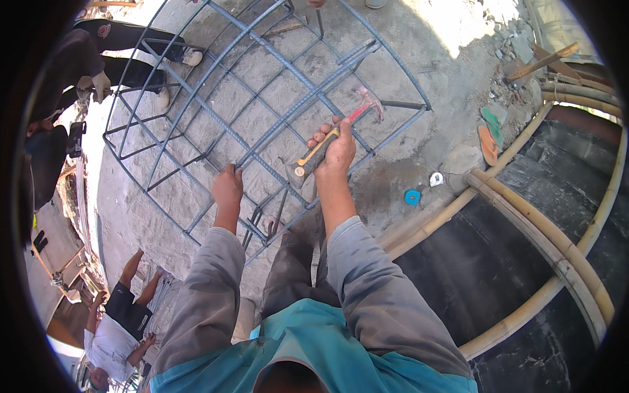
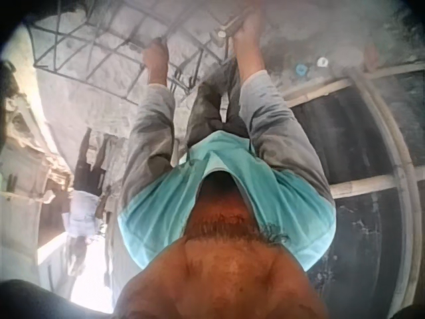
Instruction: The person assembles a metal rebar cage by hammering rebar into place, cutting binding wire with pliers, and twisting the wire by hand to secure the joints.
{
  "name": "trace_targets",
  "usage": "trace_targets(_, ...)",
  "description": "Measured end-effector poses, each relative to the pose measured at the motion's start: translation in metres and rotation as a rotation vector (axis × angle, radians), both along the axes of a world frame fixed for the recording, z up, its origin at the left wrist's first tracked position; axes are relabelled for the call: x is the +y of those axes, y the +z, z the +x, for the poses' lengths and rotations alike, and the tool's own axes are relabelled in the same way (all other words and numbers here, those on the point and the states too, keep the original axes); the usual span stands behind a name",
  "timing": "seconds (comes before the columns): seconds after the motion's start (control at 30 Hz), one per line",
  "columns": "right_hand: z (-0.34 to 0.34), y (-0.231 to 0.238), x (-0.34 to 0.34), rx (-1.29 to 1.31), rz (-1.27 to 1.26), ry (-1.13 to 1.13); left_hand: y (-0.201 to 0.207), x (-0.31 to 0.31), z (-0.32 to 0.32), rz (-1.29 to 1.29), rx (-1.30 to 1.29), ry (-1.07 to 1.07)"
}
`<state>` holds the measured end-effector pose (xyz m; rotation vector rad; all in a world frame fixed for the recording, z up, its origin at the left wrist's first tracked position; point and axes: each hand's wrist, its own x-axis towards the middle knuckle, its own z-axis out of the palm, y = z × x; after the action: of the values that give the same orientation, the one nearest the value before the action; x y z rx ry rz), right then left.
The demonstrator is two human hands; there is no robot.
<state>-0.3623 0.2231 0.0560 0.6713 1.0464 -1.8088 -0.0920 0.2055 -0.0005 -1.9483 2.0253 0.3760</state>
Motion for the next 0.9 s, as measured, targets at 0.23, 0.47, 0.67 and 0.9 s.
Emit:
trace_targets(0.23,0.031,-0.003,-0.006,0.012,-0.033,0.2,-0.007,0.004,0.006,-0.036,0.074,-0.018)
trace_targets(0.47,0.071,0.028,0.055,0.05,0.239,-0.136,-0.009,0.003,0.012,-0.023,0.129,-0.02)
trace_targets(0.67,0.098,-0.004,0.016,-0.078,0.046,0.207,-0.011,0.002,0.012,-0.08,0.208,-0.01)
trace_targets(0.9,0.046,0.033,0.113,0.071,0.124,0.114,-0.012,0.002,0.016,-0.079,0.184,-0.026)
